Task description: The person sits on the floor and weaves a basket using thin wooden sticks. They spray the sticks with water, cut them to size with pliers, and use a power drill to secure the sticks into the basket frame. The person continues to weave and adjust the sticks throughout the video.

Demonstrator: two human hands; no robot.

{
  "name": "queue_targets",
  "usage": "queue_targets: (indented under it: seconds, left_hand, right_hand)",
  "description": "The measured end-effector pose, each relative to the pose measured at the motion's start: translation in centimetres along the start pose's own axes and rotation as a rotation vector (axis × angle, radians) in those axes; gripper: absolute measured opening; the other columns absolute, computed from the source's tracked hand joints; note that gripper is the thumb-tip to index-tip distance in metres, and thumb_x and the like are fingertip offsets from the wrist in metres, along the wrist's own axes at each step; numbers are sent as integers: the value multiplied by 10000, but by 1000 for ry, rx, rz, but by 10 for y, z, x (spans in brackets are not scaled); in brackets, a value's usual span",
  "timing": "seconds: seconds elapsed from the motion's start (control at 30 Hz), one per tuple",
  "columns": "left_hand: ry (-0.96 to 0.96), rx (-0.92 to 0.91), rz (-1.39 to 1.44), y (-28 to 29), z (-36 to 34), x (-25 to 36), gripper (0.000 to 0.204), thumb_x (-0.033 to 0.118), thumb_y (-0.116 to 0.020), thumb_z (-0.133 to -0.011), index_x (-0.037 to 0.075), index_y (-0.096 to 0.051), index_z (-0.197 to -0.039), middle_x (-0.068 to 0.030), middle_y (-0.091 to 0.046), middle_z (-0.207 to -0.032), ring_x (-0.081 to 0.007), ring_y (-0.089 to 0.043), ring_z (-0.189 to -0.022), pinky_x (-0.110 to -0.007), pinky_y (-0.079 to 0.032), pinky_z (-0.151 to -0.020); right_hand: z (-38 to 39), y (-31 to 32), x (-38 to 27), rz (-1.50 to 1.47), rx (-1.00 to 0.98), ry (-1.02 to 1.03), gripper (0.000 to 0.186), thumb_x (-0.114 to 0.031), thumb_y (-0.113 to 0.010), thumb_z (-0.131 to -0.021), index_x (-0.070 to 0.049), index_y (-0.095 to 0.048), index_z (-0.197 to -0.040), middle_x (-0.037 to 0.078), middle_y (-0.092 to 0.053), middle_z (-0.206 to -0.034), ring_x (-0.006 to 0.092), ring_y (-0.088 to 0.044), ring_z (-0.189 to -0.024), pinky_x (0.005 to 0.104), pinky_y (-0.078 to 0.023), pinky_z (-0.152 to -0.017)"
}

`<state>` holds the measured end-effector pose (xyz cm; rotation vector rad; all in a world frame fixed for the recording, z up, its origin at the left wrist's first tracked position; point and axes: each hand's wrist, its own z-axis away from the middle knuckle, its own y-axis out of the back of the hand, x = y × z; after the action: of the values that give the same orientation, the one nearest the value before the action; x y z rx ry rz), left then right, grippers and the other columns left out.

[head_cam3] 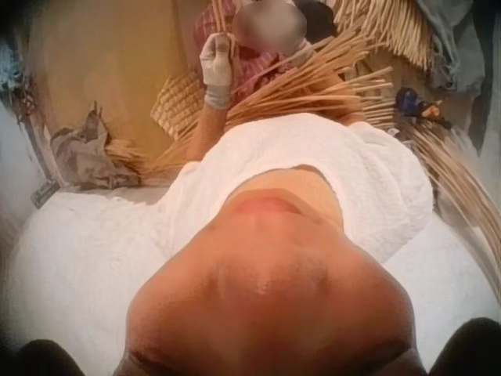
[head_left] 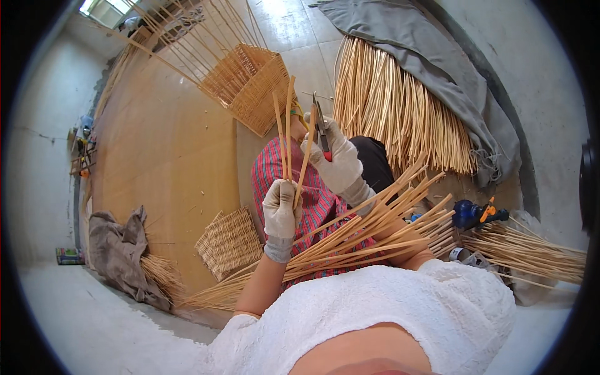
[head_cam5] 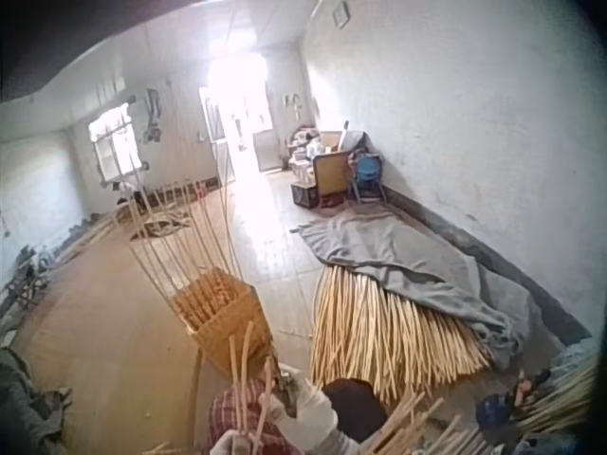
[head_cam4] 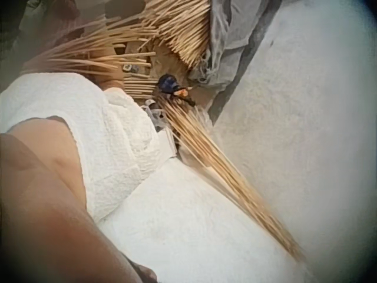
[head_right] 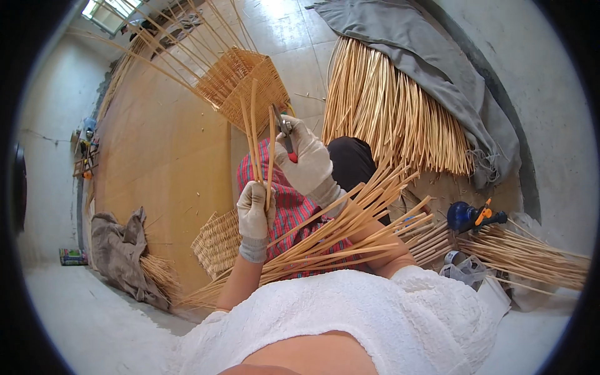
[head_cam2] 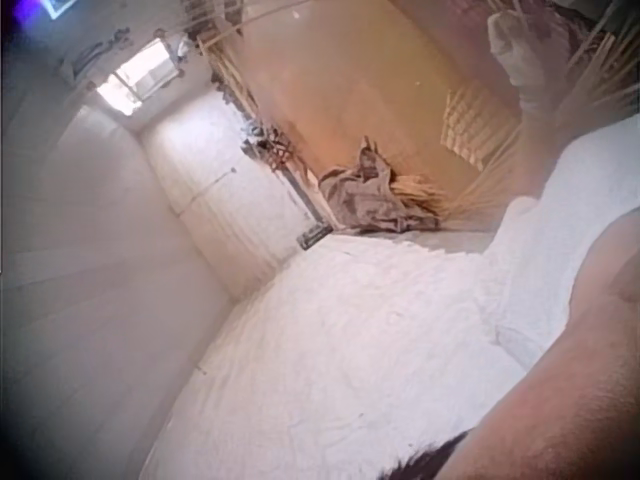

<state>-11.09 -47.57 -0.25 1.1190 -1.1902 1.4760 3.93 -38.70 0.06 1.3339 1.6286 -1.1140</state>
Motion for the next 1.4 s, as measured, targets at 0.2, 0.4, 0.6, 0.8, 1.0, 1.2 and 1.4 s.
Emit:
queue_targets:
  seconds: [0.2, 0.4, 0.6, 0.8, 1.0, 1.2, 1.4]
  left_hand:
    - [-4, 63, 41, -1, -2, -5, 315, 361, -535, -1053, 89, -581, -901, 42, -504, -606, -15, -394, -429, -196, -290, -368]
    - [-25, 65, 53, 1, 2, -1, 281, 320, -539, -1058, 84, -593, -914, 49, -525, -637, -1, -401, -459, -181, -295, -390]
    - [-2, 39, 82, 3, 3, 5, 285, 321, -533, -1060, 81, -598, -920, 36, -516, -614, -8, -401, -445, -186, -300, -383]
    - [-9, -42, 44, 0, 8, 1, 311, 339, -517, -1064, 73, -598, -924, 33, -495, -594, -21, -377, -428, -205, -293, -381]
    - [-15, -93, 9, -5, 10, -3, 357, 357, -448, -1085, 57, -588, -953, 15, -486, -557, -44, -365, -386, -220, -285, -348]
    - [8, -96, 48, -1, 12, -5, 328, 327, -473, -1081, 51, -594, -954, 16, -484, -574, -40, -377, -398, -226, -290, -359]
    - [5, -92, 42, -3, 12, -7, 316, 315, -492, -1076, 48, -599, -944, 16, -498, -586, -36, -375, -388, -221, -281, -352]
  right_hand:
    - [0, -12, -2, 238, 60, 138, 488, -83, -694, -892, -7, -528, -1344, 139, -638, -1081, 194, -645, -951, 283, -515, -851]
    - [3, -9, 5, 323, 17, 94, 230, -151, -718, -873, -23, -614, -1033, 128, -636, -762, 284, -656, -670, 373, -512, -617]
    - [-5, -12, 9, 361, 9, 6, 204, -226, -704, -896, -67, -622, -994, 130, -621, -687, 286, -636, -607, 366, -488, -567]
    - [-29, -14, 9, 445, 181, 146, 302, -243, -729, -900, -56, -622, -1112, 98, -626, -704, 273, -631, -601, 366, -491, -575]
    - [-38, -16, 21, 306, 178, 205, 288, -170, -713, -902, -44, -603, -1136, 80, -640, -739, 226, -625, -594, 364, -499, -571]
    - [-15, -13, 23, 219, -7, -90, 287, -174, -658, -978, 14, -595, -1185, 75, -676, -892, 61, -616, -794, 260, -521, -697]
    - [-17, -7, 28, 462, -28, 62, 276, -190, -641, -995, 22, -603, -1167, 36, -678, -892, 57, -610, -750, 248, -522, -666]
